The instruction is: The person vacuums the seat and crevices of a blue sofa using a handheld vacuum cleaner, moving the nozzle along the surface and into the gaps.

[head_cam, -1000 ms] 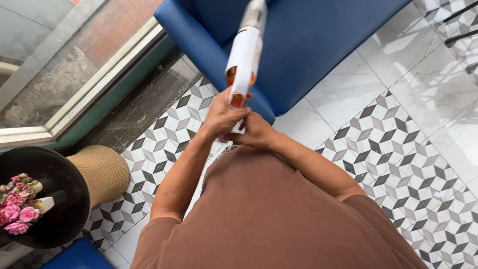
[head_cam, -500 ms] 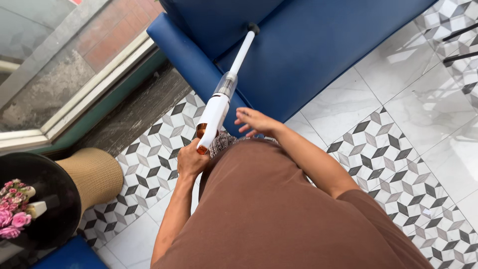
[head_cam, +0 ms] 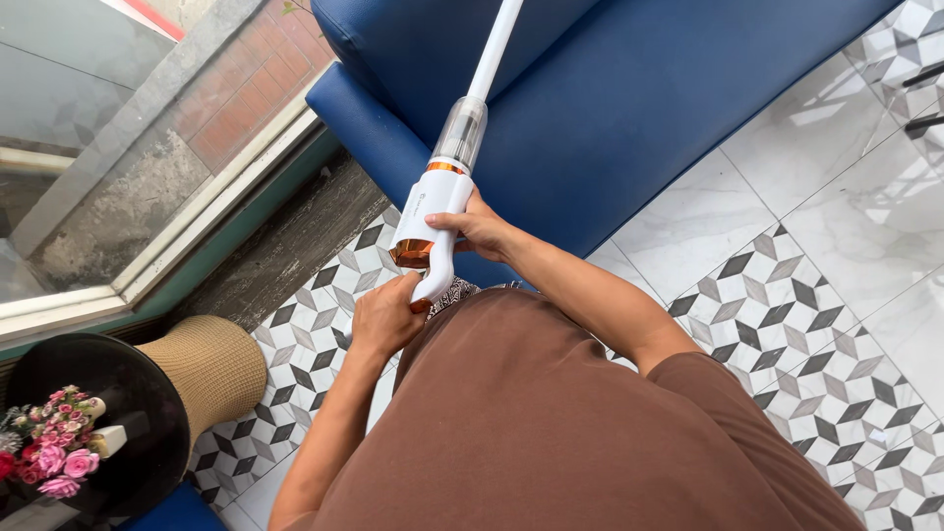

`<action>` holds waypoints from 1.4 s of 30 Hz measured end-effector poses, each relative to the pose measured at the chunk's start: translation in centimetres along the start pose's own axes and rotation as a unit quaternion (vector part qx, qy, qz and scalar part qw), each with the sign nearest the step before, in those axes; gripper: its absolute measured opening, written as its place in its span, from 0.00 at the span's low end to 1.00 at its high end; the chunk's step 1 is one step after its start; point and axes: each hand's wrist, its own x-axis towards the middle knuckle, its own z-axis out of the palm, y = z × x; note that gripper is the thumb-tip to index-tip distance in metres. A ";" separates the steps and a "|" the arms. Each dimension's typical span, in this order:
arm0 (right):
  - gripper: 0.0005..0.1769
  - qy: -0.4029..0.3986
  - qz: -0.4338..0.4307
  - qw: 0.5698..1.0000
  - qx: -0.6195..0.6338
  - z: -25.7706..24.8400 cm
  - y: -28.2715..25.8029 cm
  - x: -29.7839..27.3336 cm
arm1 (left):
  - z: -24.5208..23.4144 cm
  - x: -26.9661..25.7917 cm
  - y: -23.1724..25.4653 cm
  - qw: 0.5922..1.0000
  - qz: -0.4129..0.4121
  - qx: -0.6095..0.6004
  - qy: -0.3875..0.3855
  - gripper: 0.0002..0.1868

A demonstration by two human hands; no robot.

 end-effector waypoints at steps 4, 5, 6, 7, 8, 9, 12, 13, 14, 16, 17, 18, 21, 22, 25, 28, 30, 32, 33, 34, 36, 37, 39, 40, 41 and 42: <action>0.59 -0.045 -0.032 0.997 0.054 -0.5 2.2 2.3 | -0.5 3.8 -1.7 0.984 -0.009 -0.019 -0.175 0.15; 0.58 -0.043 -0.022 0.997 0.067 -0.9 3.0 2.6 | 0.1 4.6 -1.9 0.980 -0.002 -0.014 -0.197 0.15; 0.58 -0.041 -0.013 0.996 0.080 -1.4 3.5 3.0 | 0.6 4.6 -2.1 0.976 0.005 -0.008 -0.219 0.15; 0.57 -0.037 -0.014 0.995 0.088 -2.4 3.0 3.9 | 0.9 5.2 -2.0 0.979 -0.005 -0.003 -0.203 0.15; 0.56 -0.024 -0.033 0.995 0.091 -3.1 2.8 4.4 | 1.2 5.6 -1.4 0.982 -0.015 0.002 -0.186 0.14; 0.55 -0.011 -0.054 0.994 0.092 -3.7 2.4 4.8 | 1.4 6.2 -0.6 0.986 -0.023 0.007 -0.168 0.14; 0.50 -0.003 -0.088 0.988 0.128 -7.2 0.2 5.9 | 1.4 9.4 1.8 0.994 -0.007 -0.005 -0.106 0.12; 0.48 -0.008 -0.097 0.985 0.143 -7.9 -0.5 6.3 | 1.3 10.4 2.3 0.996 0.001 0.002 -0.088 0.11; 0.48 -0.002 -0.087 0.986 0.141 -7.8 -0.3 6.0 | 1.1 10.2 2.6 0.995 -0.005 0.007 -0.097 0.12; 0.49 0.011 -0.082 0.988 0.129 -8.7 -2.1 5.7 | 0.7 11.4 3.6 0.995 -0.007 0.015 -0.103 0.13; 0.49 0.011 -0.075 0.990 0.119 -8.5 -2.2 5.5 | 0.7 11.2 3.6 0.995 -0.010 0.011 -0.099 0.13; 0.49 0.012 -0.068 0.992 0.110 -8.0 -1.8 5.2 | 0.8 10.5 3.1 0.995 -0.012 0.007 -0.094 0.13; 0.52 0.022 -0.009 0.999 0.027 -5.9 0.0 5.2 | 1.4 7.2 0.9 0.995 -0.041 0.009 -0.096 0.14; 0.52 0.012 0.011 0.999 -0.030 -5.3 0.9 5.0 | 1.8 5.4 0.2 0.996 -0.045 -0.011 -0.079 0.19; 0.57 -0.019 0.053 0.989 -0.140 -4.2 3.3 4.0 | 3.2 1.6 -1.6 0.986 -0.112 0.010 -0.123 0.16; 0.62 -0.045 0.047 0.985 -0.159 -3.3 4.1 4.0 | 4.2 0.3 -2.3 0.992 -0.105 -0.005 -0.070 0.20; 0.62 -0.044 0.033 0.987 -0.150 -3.6 4.0 3.9 | 4.3 1.2 -2.1 0.992 -0.095 0.002 -0.079 0.16; 0.60 -0.032 0.011 0.989 -0.143 -4.5 2.7 4.8 | 3.8 2.6 -1.7 0.993 -0.086 0.006 -0.076 0.15; 0.58 -0.020 -0.008 0.993 -0.116 -4.9 1.8 5.0 | 3.5 3.6 -1.1 0.994 -0.078 0.005 -0.070 0.14; 0.57 -0.009 -0.028 0.996 -0.090 -5.3 0.9 5.2 | 3.1 4.8 -0.5 0.995 -0.070 0.004 -0.064 0.14; 0.55 0.023 -0.067 0.996 -0.062 -5.5 0.1 4.6 | 2.5 7.1 0.5 0.999 -0.030 0.009 -0.032 0.12; 0.54 0.043 -0.093 0.993 -0.064 -5.6 -0.7 4.3 | 2.2 8.4 1.1 0.999 -0.022 0.008 -0.027 0.11; 0.53 0.062 -0.124 0.988 -0.065 -5.5 -1.5 3.3 | 1.9 9.9 2.1 1.000 -0.009 0.007 -0.020 0.11; 0.53 0.061 -0.129 0.988 -0.065 -5.3 -1.6 2.8 | 1.9 9.6 2.3 1.000 -0.014 0.002 -0.023 0.11; 0.53 0.060 -0.137 0.986 -0.066 -5.2 -2.2 2.7 | 1.8 9.8 2.4 1.000 -0.017 -0.002 -0.022 0.11; 0.55 0.055 -0.127 0.988 -0.068 -4.9 -2.4 2.6 | 1.7 10.1 2.4 1.000 -0.019 -0.006 -0.021 0.11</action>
